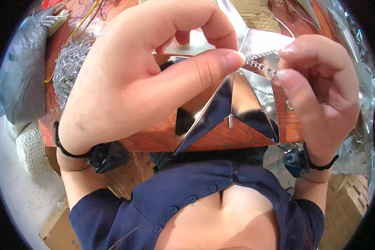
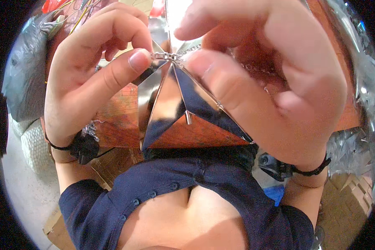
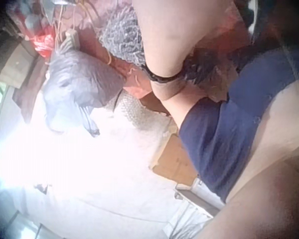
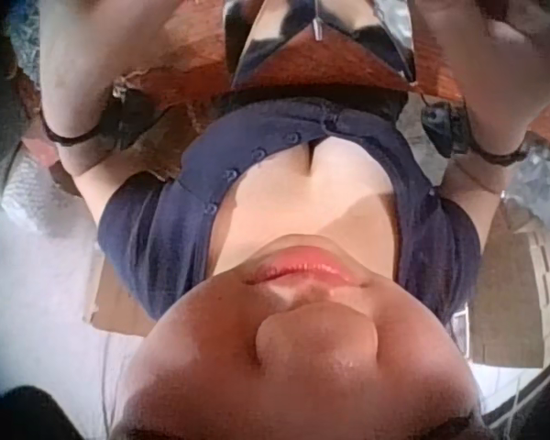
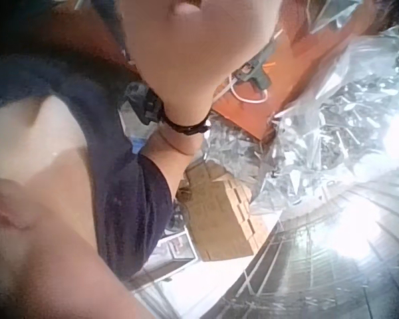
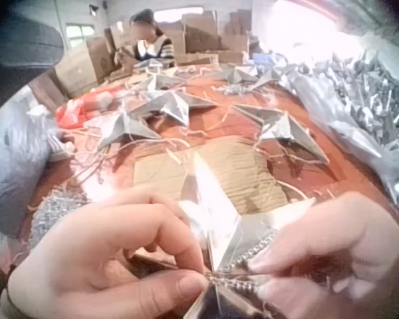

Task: Assembling and decorating metallic silver stars using a hot glue gun and rhinestone trim.

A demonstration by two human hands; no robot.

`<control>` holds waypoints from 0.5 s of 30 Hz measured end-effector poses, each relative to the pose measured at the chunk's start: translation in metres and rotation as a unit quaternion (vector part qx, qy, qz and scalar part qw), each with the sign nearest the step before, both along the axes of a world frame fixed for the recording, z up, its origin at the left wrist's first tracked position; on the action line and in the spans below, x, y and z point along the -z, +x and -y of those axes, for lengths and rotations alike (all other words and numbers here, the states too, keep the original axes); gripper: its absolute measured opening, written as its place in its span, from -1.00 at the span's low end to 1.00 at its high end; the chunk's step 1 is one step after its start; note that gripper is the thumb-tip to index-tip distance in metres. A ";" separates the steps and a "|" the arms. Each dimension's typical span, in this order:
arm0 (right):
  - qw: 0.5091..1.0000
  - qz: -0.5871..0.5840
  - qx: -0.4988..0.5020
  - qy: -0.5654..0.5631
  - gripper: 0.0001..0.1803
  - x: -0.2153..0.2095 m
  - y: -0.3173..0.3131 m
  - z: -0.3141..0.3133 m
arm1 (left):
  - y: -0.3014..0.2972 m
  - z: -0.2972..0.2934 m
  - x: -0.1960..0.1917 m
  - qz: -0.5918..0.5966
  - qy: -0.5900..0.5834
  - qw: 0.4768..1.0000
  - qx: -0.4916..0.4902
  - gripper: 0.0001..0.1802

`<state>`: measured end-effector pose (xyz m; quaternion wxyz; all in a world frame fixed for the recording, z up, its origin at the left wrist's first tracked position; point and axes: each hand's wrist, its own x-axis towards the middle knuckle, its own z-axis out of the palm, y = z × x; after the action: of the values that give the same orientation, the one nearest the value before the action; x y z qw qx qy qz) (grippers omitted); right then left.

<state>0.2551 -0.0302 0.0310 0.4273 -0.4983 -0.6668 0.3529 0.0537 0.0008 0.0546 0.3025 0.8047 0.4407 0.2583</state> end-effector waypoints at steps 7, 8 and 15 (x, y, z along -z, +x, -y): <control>0.974 0.189 -0.061 0.110 -0.76 -0.028 -0.018 0.003 | 0.001 -0.008 0.007 0.033 0.002 0.999 0.006 -0.83; 0.973 0.218 -0.053 0.058 -0.75 -0.037 -0.018 0.006 | 0.003 -0.007 0.004 0.041 0.003 0.999 0.018 -0.83; 0.974 0.173 -0.070 0.129 -0.74 -0.005 -0.013 0.003 | -0.003 -0.016 0.020 0.054 0.006 0.999 0.002 -0.83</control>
<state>0.2421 -0.0336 0.0358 0.3403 -0.4443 -0.8037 0.2019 0.0505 0.0168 0.0344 0.3215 0.7924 0.4206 0.3031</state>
